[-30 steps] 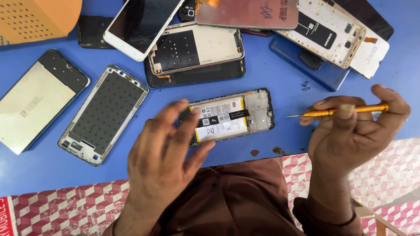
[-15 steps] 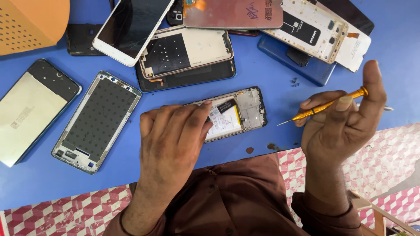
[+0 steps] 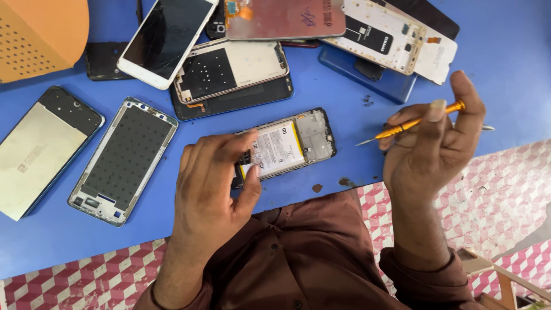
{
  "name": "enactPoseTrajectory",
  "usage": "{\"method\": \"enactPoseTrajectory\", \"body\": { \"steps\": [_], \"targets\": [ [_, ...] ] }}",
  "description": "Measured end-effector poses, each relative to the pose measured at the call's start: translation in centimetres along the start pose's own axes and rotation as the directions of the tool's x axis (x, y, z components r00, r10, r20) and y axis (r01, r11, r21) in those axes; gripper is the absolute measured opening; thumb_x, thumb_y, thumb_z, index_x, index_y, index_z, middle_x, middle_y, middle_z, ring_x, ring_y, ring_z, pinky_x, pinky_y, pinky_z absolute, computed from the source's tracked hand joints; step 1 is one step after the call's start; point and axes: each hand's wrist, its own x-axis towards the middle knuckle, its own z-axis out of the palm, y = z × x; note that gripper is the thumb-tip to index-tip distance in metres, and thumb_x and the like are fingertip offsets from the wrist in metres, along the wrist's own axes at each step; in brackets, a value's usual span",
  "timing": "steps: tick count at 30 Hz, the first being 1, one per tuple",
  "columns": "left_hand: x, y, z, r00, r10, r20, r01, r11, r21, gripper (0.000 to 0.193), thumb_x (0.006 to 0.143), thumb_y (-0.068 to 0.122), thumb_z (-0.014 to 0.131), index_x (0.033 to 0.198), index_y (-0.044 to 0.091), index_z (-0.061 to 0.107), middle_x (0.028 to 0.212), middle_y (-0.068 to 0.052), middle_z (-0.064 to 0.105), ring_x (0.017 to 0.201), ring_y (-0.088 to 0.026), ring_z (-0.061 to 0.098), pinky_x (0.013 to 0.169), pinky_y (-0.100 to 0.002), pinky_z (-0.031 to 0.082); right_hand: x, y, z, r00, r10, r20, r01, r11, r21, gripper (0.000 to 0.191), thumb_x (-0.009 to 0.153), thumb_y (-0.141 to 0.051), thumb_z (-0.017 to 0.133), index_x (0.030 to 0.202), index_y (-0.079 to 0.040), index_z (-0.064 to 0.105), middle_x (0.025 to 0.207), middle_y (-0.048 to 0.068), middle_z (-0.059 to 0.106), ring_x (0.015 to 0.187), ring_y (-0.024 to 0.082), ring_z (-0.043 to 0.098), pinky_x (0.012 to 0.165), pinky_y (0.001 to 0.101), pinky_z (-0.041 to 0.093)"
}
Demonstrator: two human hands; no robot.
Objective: The person uses a small screwdriver to remove screws from a disassembled smartphone lying on a blue workbench. They carefully unscrew multiple fasteners around the battery and internal frame, placing them on the table. The workspace contains several other disassembled phones and tools.
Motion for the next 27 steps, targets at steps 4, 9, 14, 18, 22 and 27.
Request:
{"method": "enactPoseTrajectory", "body": {
  "steps": [4, 9, 14, 18, 22, 27],
  "targets": [
    [0.3, 0.2, 0.3, 1.0, 0.005, 0.028, -0.006, 1.0, 0.012, 0.043, 0.087, 0.012, 0.082, 0.125, 0.005, 0.062, 0.116, -0.01, 0.065, 0.104, -0.026, 0.063, 0.09, -0.041, 0.046, 0.0, 0.0, 0.4, 1.0, 0.017, 0.01, -0.017, 0.998, -0.062, 0.036, 0.126, -0.009, 0.053, 0.154, 0.006, 0.037, 0.088, 0.018, 0.069, 0.066, 0.018, 0.067, 0.056, 0.0268, 0.055],
    [0.2, 0.1, 0.2, 1.0, -0.008, 0.021, 0.008, 1.0, -0.024, 0.037, 0.083, 0.007, 0.081, 0.114, 0.007, 0.062, 0.119, -0.006, 0.067, 0.108, -0.026, 0.064, 0.091, -0.042, 0.046, 0.1, 0.0, 0.8, 1.0, 0.023, -0.018, -0.025, 0.993, -0.119, 0.039, 0.123, -0.006, 0.057, 0.153, 0.006, 0.037, 0.105, 0.014, 0.068, 0.073, 0.017, 0.067, 0.067, 0.0272, 0.059],
    [0.1, -0.1, 0.1, 0.998, -0.034, 0.047, 0.035, 0.999, -0.013, 0.036, 0.084, 0.005, 0.08, 0.114, 0.008, 0.062, 0.125, -0.004, 0.068, 0.114, -0.023, 0.065, 0.093, -0.04, 0.045, 0.1, -0.1, 0.7, 1.0, 0.014, 0.007, -0.013, 0.991, -0.137, 0.036, 0.121, -0.008, 0.06, 0.147, 0.006, 0.04, 0.082, 0.013, 0.067, 0.068, 0.016, 0.065, 0.068, 0.0248, 0.058],
    [0.2, -0.1, 0.3, 0.999, -0.026, 0.045, 0.025, 0.999, 0.02, 0.038, 0.085, 0.009, 0.082, 0.116, 0.008, 0.061, 0.127, -0.004, 0.068, 0.12, -0.024, 0.064, 0.098, -0.042, 0.044, -0.2, -0.3, 0.7, 0.998, 0.027, 0.048, -0.019, 0.986, -0.164, 0.036, 0.12, -0.006, 0.06, 0.146, 0.004, 0.037, 0.088, 0.015, 0.07, 0.073, 0.016, 0.069, 0.064, 0.025, 0.06],
    [0.4, -0.2, 0.6, 0.998, -0.032, 0.059, 0.029, 0.999, 0.043, 0.049, 0.08, 0.023, 0.089, 0.116, 0.007, 0.06, 0.135, -0.007, 0.064, 0.127, -0.026, 0.06, 0.103, -0.044, 0.041, -0.4, -0.2, 1.0, 0.991, -0.082, 0.101, 0.107, 0.958, -0.268, 0.032, 0.12, 0.001, 0.059, 0.143, 0.002, 0.035, 0.099, 0.021, 0.072, 0.084, 0.021, 0.075, 0.071, 0.0288, 0.067],
    [0.7, 0.2, 0.7, 0.989, -0.062, 0.131, 0.054, 0.996, 0.068, 0.071, 0.067, 0.036, 0.094, 0.12, 0.005, 0.06, 0.138, -0.01, 0.061, 0.131, -0.028, 0.055, 0.106, -0.048, 0.037, -1.4, -0.4, 1.4, 0.965, -0.196, 0.177, 0.256, 0.854, -0.452, 0.027, 0.119, 0.003, 0.056, 0.135, -0.001, 0.035, 0.099, 0.026, 0.071, 0.082, 0.022, 0.075, 0.074, 0.0284, 0.067]
  ]
}}
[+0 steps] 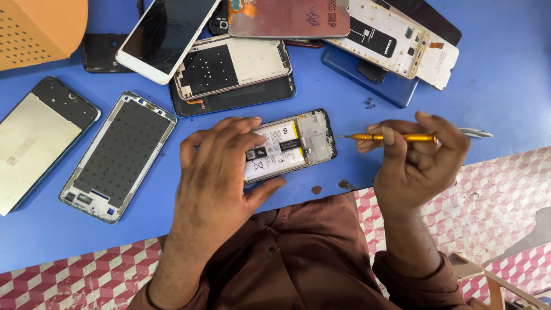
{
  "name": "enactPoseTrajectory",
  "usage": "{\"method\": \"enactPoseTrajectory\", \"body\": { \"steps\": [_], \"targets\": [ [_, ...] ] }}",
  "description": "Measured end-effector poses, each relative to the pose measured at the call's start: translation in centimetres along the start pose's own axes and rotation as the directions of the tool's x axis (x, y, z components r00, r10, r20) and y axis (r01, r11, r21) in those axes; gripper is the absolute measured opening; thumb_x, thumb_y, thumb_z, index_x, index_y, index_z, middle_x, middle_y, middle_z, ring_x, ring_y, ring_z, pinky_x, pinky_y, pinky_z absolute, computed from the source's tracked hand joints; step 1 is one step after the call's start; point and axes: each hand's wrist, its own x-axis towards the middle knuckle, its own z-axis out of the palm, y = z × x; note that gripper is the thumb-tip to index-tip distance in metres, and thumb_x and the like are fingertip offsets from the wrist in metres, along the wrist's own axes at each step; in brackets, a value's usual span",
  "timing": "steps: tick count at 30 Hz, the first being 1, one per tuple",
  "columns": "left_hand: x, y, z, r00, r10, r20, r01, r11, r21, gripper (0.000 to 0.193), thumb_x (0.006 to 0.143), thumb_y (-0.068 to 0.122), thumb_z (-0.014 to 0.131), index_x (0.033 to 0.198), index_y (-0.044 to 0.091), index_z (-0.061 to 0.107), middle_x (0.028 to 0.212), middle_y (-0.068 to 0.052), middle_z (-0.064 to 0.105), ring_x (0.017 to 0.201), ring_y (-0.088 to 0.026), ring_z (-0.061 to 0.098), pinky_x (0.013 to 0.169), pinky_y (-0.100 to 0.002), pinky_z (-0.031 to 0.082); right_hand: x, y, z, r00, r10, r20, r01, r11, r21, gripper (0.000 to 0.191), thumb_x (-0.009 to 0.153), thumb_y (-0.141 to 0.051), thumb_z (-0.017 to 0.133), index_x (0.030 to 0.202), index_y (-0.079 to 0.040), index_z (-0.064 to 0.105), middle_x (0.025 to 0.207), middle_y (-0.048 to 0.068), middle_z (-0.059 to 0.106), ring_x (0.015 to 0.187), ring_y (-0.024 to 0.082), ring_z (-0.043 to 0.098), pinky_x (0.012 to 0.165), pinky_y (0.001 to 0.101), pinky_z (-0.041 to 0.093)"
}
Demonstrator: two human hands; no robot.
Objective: The person uses a small screwdriver to remove screws from a disassembled smartphone lying on a blue workbench. They carefully unscrew multiple fasteners around the battery and internal frame, placing them on the table. The workspace contains several other disassembled phones and tools.
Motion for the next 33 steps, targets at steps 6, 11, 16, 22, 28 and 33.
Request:
{"method": "enactPoseTrajectory", "body": {
  "steps": [6, 11, 16, 22, 28, 33],
  "targets": [
    [0.24, 0.26, -0.25, 0.999, -0.012, 0.032, 0.012, 1.0, 0.016, 0.086, 0.066, 0.037, 0.093, 0.134, 0.002, 0.056, 0.134, -0.01, 0.062, 0.131, -0.028, 0.054, 0.105, -0.048, 0.036, -0.9, -0.35, -0.19, 0.997, -0.039, 0.06, 0.043, 0.996, -0.084, 0.028, 0.12, -0.001, 0.056, 0.136, -0.002, 0.033, 0.102, 0.027, 0.072, 0.082, 0.023, 0.076, 0.076, 0.0256, 0.065],
    [0.41, 0.36, -0.37, 0.998, -0.021, 0.055, 0.019, 1.0, 0.021, 0.085, 0.068, 0.035, 0.092, 0.137, 0.002, 0.053, 0.134, -0.011, 0.063, 0.132, -0.028, 0.054, 0.105, -0.05, 0.034, -1.09, -0.57, -0.16, 0.999, -0.014, 0.051, 0.02, 0.993, -0.116, 0.029, 0.122, -0.006, 0.058, 0.138, -0.003, 0.033, 0.101, 0.026, 0.072, 0.078, 0.022, 0.075, 0.073, 0.0241, 0.063],
    [0.6, 0.39, -0.44, 0.998, -0.02, 0.062, 0.019, 1.0, 0.025, 0.084, 0.069, 0.033, 0.091, 0.138, 0.002, 0.052, 0.133, -0.011, 0.063, 0.132, -0.029, 0.054, 0.106, -0.051, 0.034, -1.0, -0.78, -0.14, 0.998, -0.041, 0.052, 0.049, 0.988, -0.146, 0.03, 0.123, -0.01, 0.058, 0.139, -0.004, 0.034, 0.099, 0.023, 0.073, 0.075, 0.02, 0.075, 0.069, 0.022, 0.061],
    [0.65, 0.37, -0.33, 0.997, -0.025, 0.073, 0.022, 0.999, 0.031, 0.084, 0.07, 0.033, 0.091, 0.138, 0.002, 0.052, 0.132, -0.011, 0.063, 0.131, -0.029, 0.054, 0.105, -0.051, 0.034, -0.88, -0.76, -0.28, 0.999, -0.023, 0.045, 0.029, 0.992, -0.126, 0.03, 0.122, -0.012, 0.059, 0.139, -0.003, 0.036, 0.094, 0.023, 0.073, 0.07, 0.019, 0.074, 0.065, 0.0205, 0.059],
    [0.67, 0.31, -0.33, 0.996, -0.029, 0.08, 0.026, 0.999, 0.037, 0.084, 0.071, 0.034, 0.09, 0.138, 0.002, 0.052, 0.131, -0.011, 0.063, 0.131, -0.028, 0.054, 0.104, -0.051, 0.034, -0.97, -0.58, -0.29, 0.999, -0.01, 0.035, 0.014, 0.99, -0.137, 0.031, 0.12, -0.009, 0.058, 0.14, -0.003, 0.035, 0.092, 0.023, 0.073, 0.07, 0.019, 0.074, 0.067, 0.0233, 0.061],
    [0.66, 0.31, -0.3, 0.996, -0.028, 0.08, 0.025, 0.999, 0.035, 0.083, 0.072, 0.034, 0.09, 0.138, 0.002, 0.052, 0.131, -0.012, 0.063, 0.131, -0.028, 0.054, 0.105, -0.05, 0.034, -0.94, -0.59, -0.4, 0.998, 0.016, 0.053, -0.012, 0.998, -0.066, 0.027, 0.123, -0.007, 0.056, 0.139, -0.004, 0.034, 0.098, 0.024, 0.072, 0.077, 0.021, 0.075, 0.073, 0.0264, 0.065]
  ]
}}
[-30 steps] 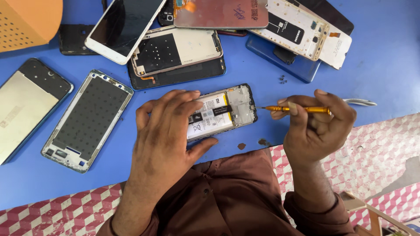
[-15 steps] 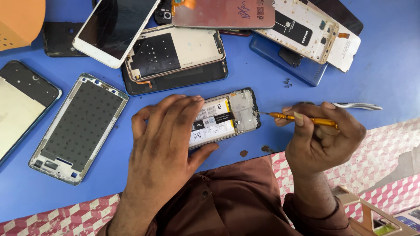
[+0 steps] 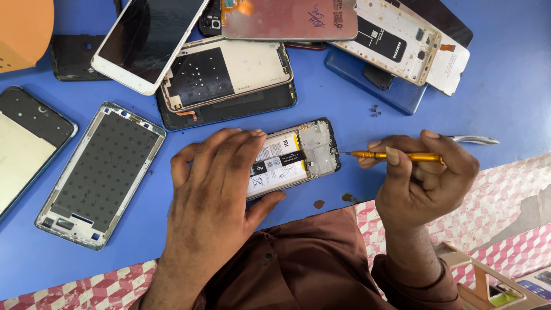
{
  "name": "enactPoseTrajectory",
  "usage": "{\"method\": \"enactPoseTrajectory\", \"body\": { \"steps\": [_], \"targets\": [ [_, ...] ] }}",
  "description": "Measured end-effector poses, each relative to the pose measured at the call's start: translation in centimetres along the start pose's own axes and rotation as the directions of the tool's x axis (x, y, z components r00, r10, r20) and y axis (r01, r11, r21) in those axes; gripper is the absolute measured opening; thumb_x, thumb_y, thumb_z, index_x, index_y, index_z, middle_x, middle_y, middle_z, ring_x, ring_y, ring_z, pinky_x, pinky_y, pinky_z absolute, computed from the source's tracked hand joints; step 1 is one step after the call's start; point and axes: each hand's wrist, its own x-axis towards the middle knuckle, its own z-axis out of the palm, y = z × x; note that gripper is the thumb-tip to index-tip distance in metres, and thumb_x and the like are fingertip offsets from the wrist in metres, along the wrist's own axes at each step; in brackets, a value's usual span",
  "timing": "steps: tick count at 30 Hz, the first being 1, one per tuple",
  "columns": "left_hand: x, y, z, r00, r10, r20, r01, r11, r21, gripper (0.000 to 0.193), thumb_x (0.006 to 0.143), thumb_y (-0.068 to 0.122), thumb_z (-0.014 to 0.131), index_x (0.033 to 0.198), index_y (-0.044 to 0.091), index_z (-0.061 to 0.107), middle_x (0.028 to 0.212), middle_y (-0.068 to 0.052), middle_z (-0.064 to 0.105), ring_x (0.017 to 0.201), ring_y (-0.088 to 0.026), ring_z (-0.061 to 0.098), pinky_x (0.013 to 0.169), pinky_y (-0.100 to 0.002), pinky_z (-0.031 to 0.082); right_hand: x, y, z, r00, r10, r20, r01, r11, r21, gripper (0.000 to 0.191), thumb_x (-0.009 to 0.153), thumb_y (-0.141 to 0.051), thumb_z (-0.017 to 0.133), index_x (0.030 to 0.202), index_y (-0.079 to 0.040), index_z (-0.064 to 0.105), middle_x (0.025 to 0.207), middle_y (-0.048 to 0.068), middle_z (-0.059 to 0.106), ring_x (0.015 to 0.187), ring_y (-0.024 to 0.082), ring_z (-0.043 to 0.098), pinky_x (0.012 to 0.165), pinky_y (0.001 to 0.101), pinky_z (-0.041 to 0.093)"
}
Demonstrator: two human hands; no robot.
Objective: The person uses a small screwdriver to remove screws from a disassembled smartphone lying on a blue workbench. They carefully unscrew multiple fasteners around the battery and internal frame, placing them on the table. The workspace contains several other disassembled phones and tools.
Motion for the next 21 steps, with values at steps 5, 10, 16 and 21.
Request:
{"method": "enactPoseTrajectory", "body": {
  "steps": [5, 10, 16, 21],
  "targets": [
    [-0.05, -0.02, 0.0, 1.0, 0.004, -0.004, -0.004, 1.0, 0.002, 0.084, 0.071, 0.034, 0.09, 0.138, 0.002, 0.052, 0.132, -0.012, 0.063, 0.131, -0.028, 0.054, 0.105, -0.05, 0.034, 0.2, -0.1, 0.16, 0.999, 0.018, -0.027, -0.019, 0.999, -0.027, 0.026, 0.123, -0.005, 0.056, 0.137, -0.002, 0.034, 0.098, 0.024, 0.072, 0.077, 0.021, 0.075, 0.073, 0.0252, 0.064],
    [-0.08, 0.07, -0.1, 1.0, 0.007, -0.013, -0.007, 1.0, -0.008, 0.086, 0.069, 0.033, 0.091, 0.139, 0.003, 0.051, 0.133, -0.012, 0.062, 0.131, -0.029, 0.054, 0.105, -0.05, 0.034, 0.49, -0.39, 0.29, 0.998, 0.055, -0.045, -0.059, 0.993, -0.105, 0.028, 0.118, 0.001, 0.057, 0.135, 0.001, 0.035, 0.097, 0.026, 0.073, 0.076, 0.024, 0.075, 0.07, 0.0254, 0.06],
    [-0.07, -0.05, -0.08, 1.0, 0.013, -0.012, -0.013, 1.0, -0.008, 0.086, 0.069, 0.033, 0.091, 0.139, 0.003, 0.051, 0.133, -0.012, 0.062, 0.131, -0.029, 0.054, 0.105, -0.051, 0.034, 0.68, -0.43, 0.36, 0.998, 0.053, -0.026, -0.053, 0.999, 0.002, 0.026, 0.12, 0.002, 0.056, 0.133, -0.001, 0.034, 0.099, 0.024, 0.072, 0.079, 0.022, 0.075, 0.074, 0.0255, 0.064],
    [-0.09, -0.08, -0.02, 1.0, 0.013, -0.006, -0.013, 1.0, 0.001, 0.086, 0.069, 0.034, 0.092, 0.138, 0.003, 0.051, 0.132, -0.012, 0.062, 0.131, -0.029, 0.054, 0.105, -0.051, 0.034, 0.59, -0.24, 0.33, 0.998, 0.064, -0.024, -0.063, 0.998, 0.027, 0.027, 0.121, 0.002, 0.057, 0.135, -0.001, 0.034, 0.1, 0.024, 0.072, 0.081, 0.023, 0.076, 0.076, 0.0272, 0.066]
  ]
}}
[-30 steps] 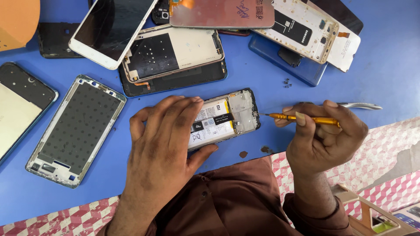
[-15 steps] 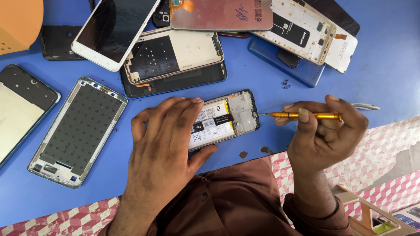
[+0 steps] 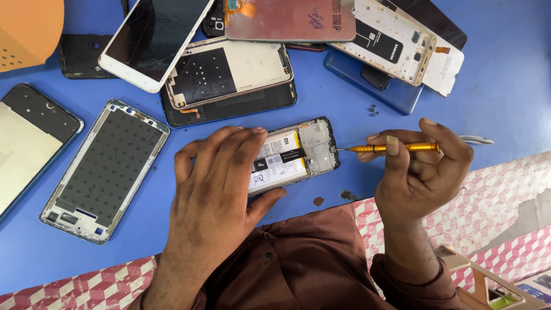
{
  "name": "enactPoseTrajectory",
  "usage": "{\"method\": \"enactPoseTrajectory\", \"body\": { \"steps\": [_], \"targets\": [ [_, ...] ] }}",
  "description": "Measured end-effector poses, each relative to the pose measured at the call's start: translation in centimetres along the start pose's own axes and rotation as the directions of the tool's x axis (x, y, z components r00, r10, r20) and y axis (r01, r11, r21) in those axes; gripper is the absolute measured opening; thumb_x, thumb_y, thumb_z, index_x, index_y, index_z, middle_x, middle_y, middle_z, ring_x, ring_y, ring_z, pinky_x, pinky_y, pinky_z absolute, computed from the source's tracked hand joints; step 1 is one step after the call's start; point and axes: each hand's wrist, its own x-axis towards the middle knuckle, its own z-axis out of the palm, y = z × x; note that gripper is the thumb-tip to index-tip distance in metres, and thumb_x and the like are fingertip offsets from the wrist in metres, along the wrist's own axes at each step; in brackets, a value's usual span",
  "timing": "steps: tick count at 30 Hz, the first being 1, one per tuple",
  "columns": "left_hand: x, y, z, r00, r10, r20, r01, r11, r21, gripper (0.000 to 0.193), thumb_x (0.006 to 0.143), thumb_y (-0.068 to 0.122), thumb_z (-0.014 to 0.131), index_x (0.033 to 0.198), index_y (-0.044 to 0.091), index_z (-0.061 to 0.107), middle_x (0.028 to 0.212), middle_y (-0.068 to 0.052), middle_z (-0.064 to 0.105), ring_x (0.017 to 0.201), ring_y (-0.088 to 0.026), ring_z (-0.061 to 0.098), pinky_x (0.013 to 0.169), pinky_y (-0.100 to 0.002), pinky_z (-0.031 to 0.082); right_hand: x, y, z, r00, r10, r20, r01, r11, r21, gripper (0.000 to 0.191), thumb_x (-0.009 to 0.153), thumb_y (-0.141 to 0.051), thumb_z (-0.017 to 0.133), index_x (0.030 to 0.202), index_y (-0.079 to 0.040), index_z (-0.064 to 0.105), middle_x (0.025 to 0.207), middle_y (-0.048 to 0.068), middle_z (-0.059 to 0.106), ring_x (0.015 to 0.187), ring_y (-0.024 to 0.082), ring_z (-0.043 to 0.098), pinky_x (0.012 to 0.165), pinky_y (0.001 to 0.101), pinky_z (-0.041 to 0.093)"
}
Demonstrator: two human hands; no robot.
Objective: The person uses a small screwdriver to remove screws from a disassembled smartphone lying on a blue workbench. They carefully unscrew multiple fasteners around the battery and internal frame, placing them on the table. The workspace contains several other disassembled phones and tools.
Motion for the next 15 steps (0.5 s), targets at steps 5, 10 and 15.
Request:
{"method": "enactPoseTrajectory", "body": {
  "steps": [5, 10, 15],
  "targets": [
    [0.0, 0.0, 0.1, 1.0, 0.005, -0.008, -0.005, 1.0, -0.005, 0.087, 0.068, 0.034, 0.092, 0.138, 0.002, 0.051, 0.132, -0.012, 0.062, 0.131, -0.029, 0.054, 0.106, -0.051, 0.034, 0.0, 0.0, 0.0, 1.0, 0.011, -0.006, -0.011, 1.0, -0.018, 0.028, 0.121, 0.003, 0.057, 0.136, 0.0, 0.034, 0.1, 0.024, 0.072, 0.08, 0.023, 0.075, 0.075, 0.027, 0.065],
    [-0.1, -0.1, 0.2, 1.0, 0.013, -0.015, -0.013, 1.0, -0.001, 0.088, 0.069, 0.035, 0.092, 0.139, 0.002, 0.05, 0.132, -0.012, 0.062, 0.131, -0.029, 0.054, 0.106, -0.051, 0.034, 0.3, 0.9, -0.2, 0.999, -0.001, -0.048, 0.004, 0.999, 0.05, 0.034, 0.119, -0.007, 0.056, 0.143, -0.002, 0.032, 0.092, 0.019, 0.072, 0.071, 0.021, 0.072, 0.069, 0.026, 0.063],
    [0.0, -0.1, 0.2, 1.0, 0.014, -0.019, -0.014, 1.0, -0.002, 0.087, 0.068, 0.035, 0.092, 0.138, 0.002, 0.051, 0.132, -0.012, 0.062, 0.131, -0.029, 0.054, 0.106, -0.052, 0.034, 0.6, 1.5, -0.7, 1.0, -0.012, -0.01, 0.014, 0.971, 0.24, 0.046, 0.121, -0.02, 0.059, 0.149, -0.005, 0.026, 0.089, 0.014, 0.069, 0.074, 0.021, 0.07, 0.071, 0.0305, 0.063]
  ]
}}
